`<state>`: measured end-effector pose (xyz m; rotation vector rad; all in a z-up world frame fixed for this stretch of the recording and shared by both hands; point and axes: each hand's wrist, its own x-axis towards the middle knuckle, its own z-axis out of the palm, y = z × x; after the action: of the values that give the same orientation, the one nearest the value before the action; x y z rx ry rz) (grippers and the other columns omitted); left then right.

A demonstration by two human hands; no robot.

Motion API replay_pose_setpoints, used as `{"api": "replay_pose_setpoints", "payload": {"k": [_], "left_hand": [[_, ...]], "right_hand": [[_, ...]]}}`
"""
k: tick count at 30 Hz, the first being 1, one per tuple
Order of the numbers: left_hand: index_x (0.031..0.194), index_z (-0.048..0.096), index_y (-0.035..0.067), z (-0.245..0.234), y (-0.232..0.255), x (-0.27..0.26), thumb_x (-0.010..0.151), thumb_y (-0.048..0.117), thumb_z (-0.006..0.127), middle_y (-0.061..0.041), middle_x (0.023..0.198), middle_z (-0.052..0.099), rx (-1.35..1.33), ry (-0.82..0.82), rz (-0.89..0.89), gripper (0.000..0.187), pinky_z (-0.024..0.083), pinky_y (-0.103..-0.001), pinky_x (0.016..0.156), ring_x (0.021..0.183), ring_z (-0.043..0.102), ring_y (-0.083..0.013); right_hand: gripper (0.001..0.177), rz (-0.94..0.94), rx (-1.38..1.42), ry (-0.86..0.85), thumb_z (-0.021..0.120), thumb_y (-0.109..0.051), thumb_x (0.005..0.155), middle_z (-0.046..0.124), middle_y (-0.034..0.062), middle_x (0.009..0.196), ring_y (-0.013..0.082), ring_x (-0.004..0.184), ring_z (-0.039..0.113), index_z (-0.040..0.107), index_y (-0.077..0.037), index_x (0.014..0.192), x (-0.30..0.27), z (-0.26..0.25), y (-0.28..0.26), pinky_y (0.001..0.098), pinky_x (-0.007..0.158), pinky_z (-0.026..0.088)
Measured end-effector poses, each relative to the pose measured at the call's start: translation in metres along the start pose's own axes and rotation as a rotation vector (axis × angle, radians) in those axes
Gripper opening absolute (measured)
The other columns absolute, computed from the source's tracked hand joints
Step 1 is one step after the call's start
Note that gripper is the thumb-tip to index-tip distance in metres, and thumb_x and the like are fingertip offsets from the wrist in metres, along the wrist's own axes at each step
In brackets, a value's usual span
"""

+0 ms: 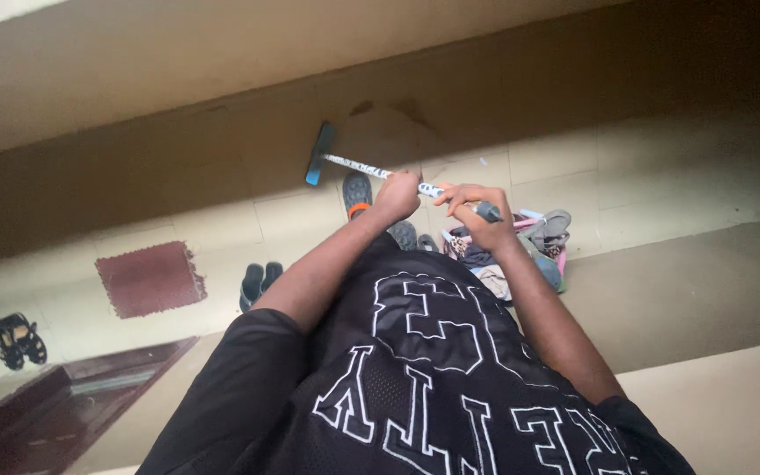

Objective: Sweeping liquid or debris off the tiled floor using a long-handled floor squeegee tool.

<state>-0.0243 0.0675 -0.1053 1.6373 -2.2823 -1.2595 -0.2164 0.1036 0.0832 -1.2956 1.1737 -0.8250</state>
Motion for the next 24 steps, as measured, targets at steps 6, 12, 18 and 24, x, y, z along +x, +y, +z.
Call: {"api": "replay_pose_setpoints", "payload": {"k": [6, 12, 18, 24], "left_hand": [[0.097, 0.066, 0.004, 0.011, 0.011, 0.043, 0.080, -0.003, 0.058, -0.024, 0.096, 0.071, -0.178, -0.054, 0.034, 0.020, 0.053, -0.055, 0.084, 0.096, 0.069, -0.0431], [0.099, 0.064, 0.006, -0.033, 0.078, 0.062, 0.082, 0.002, 0.061, -0.022, 0.095, 0.070, -0.209, -0.113, 0.139, 0.018, 0.051, -0.056, 0.080, 0.095, 0.068, -0.0430], [0.104, 0.063, 0.005, -0.068, 0.087, 0.047, 0.075, -0.003, 0.058, -0.022, 0.098, 0.068, -0.283, -0.030, 0.318, 0.031, 0.052, -0.054, 0.084, 0.094, 0.067, -0.0437], [0.100, 0.069, 0.009, -0.127, 0.057, 0.010, 0.080, 0.002, 0.062, -0.019, 0.103, 0.069, -0.270, -0.003, 0.125, 0.022, 0.050, -0.054, 0.085, 0.100, 0.066, -0.0417]], "right_hand": [[0.013, 0.065, -0.104, 0.095, 0.062, -0.002, 0.084, 0.077, 0.0153, 0.098, 0.0292, 0.115, 0.071, 0.072, 0.001, 0.076, 0.024, -0.008, -0.015, 0.0399, 0.104, 0.053], [0.014, 0.154, -0.092, 0.299, 0.058, -0.001, 0.085, 0.077, 0.0116, 0.095, 0.0241, 0.106, 0.073, 0.070, 0.002, 0.077, 0.026, -0.035, -0.050, 0.0345, 0.095, 0.056], [0.014, 0.125, -0.266, 0.305, 0.057, 0.001, 0.082, 0.077, 0.0117, 0.090, 0.0235, 0.101, 0.075, 0.070, 0.003, 0.077, 0.037, -0.008, -0.123, 0.0338, 0.090, 0.056], [0.014, -0.001, -0.165, 0.192, 0.058, 0.003, 0.083, 0.076, 0.0146, 0.090, 0.0296, 0.112, 0.075, 0.070, 0.004, 0.076, 0.049, 0.011, -0.113, 0.0387, 0.096, 0.058]]}}
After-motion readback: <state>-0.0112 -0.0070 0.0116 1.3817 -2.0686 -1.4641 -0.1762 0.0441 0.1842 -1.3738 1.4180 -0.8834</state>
